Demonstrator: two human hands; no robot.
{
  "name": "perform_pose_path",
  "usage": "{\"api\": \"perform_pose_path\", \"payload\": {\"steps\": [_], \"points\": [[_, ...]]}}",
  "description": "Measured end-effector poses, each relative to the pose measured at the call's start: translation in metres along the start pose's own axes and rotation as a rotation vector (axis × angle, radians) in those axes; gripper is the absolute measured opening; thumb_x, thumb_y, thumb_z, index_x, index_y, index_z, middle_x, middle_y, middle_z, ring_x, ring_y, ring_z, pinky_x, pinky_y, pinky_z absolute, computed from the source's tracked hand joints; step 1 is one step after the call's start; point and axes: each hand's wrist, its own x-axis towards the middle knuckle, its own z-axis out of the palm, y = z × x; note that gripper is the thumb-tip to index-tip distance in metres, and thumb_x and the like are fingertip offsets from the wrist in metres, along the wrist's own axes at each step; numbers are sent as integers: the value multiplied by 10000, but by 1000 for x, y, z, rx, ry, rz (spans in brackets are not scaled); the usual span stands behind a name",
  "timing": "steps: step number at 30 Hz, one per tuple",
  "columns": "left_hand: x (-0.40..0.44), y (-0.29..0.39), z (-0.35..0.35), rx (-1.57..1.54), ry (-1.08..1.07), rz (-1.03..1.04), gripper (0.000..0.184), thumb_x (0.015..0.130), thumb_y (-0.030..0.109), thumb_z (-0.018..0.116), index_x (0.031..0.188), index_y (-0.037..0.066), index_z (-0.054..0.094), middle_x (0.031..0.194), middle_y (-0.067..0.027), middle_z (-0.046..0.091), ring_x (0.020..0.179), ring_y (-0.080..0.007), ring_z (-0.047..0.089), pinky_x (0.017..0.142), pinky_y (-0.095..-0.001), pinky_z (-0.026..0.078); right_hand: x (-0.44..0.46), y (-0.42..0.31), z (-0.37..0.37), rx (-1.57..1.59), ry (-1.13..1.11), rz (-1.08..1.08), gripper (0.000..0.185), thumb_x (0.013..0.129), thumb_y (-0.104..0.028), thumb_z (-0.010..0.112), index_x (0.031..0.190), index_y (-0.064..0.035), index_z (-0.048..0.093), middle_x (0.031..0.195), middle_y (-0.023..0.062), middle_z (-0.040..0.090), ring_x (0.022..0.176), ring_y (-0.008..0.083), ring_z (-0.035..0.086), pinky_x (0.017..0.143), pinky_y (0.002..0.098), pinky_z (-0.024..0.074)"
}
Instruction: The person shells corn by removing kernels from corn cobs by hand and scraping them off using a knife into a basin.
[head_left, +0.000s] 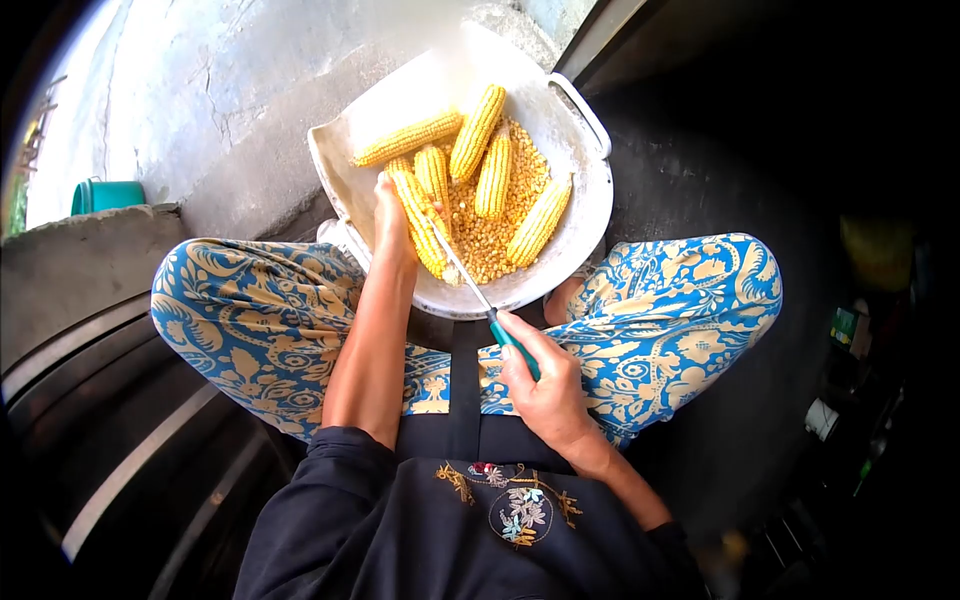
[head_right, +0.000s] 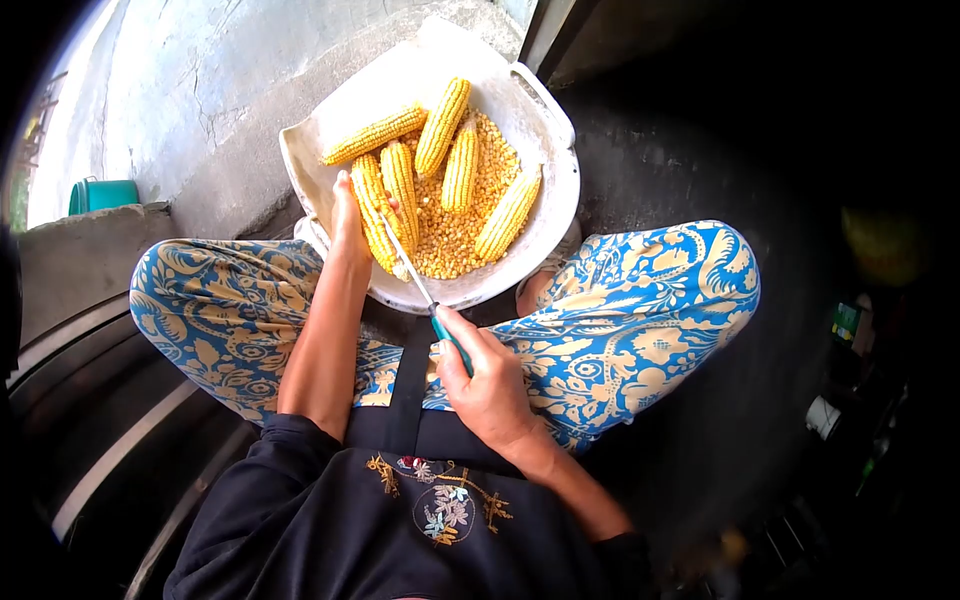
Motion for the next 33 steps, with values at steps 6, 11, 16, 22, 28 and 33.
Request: {"api": "perform_pose_path", "payload": {"steps": [6, 11, 16, 22, 28, 33], "points": [[2, -2, -6, -55, -50, 17, 552, 957, 459, 230, 1174, 18, 480, 888, -155, 624, 665, -258, 625, 589, -376, 545, 0, 4, 7, -485, -94, -209, 339, 817, -96, 602, 1147, -21, 594, 833, 117, 620, 588, 197, 581, 540, 318, 493], [-2, -5, -4, -55, -64, 35, 513, 963, 410, 229, 1192, 21, 473, 934, -155, 618, 717, -244, 629, 610, -362, 549, 12, 9, 8, 471, -70, 384, 329, 900, -92, 508, 1209, 16, 537, 887, 98, 639, 572, 95, 554, 551, 229, 466], [0, -8, -8, 122, 41, 108, 542, 965, 458, 236, 1185, 20, 467, 835, -146, 610, 613, -228, 610, 557, -367, 544, 20, 7, 2, 943, -37, 664, 347, 923, -128, 477, 1250, -12, 503, 701, 54, 552, 415, 42, 368, 380, 187, 315], [5, -8, -14, 71, 35, -10, 584, 948, 507, 239, 1130, 24, 512, 775, -137, 614, 576, -238, 603, 530, -369, 537, 20, 17, 26, -10, 45, -26, 293, 862, -106, 557, 1131, 5, 589, 777, 70, 632, 639, 119, 583, 589, 273, 486], [8, -9, -18, 130, 77, 84, 551, 952, 477, 260, 1200, 22, 450, 891, -166, 611, 608, -269, 629, 553, -376, 545, 34, 14, 16, 1104, -48, 746, 355, 925, -133, 459, 1264, -29, 474, 692, 84, 544, 377, 52, 320, 353, 189, 264], [2, -14, -15, 222, -60, 50, 548, 947, 472, 291, 1156, 7, 494, 915, -160, 612, 687, -245, 634, 583, -373, 532, 40, 37, 42, 113, 102, -81, 303, 912, -121, 495, 1178, 13, 553, 787, 90, 632, 524, 106, 531, 516, 240, 465]]}}
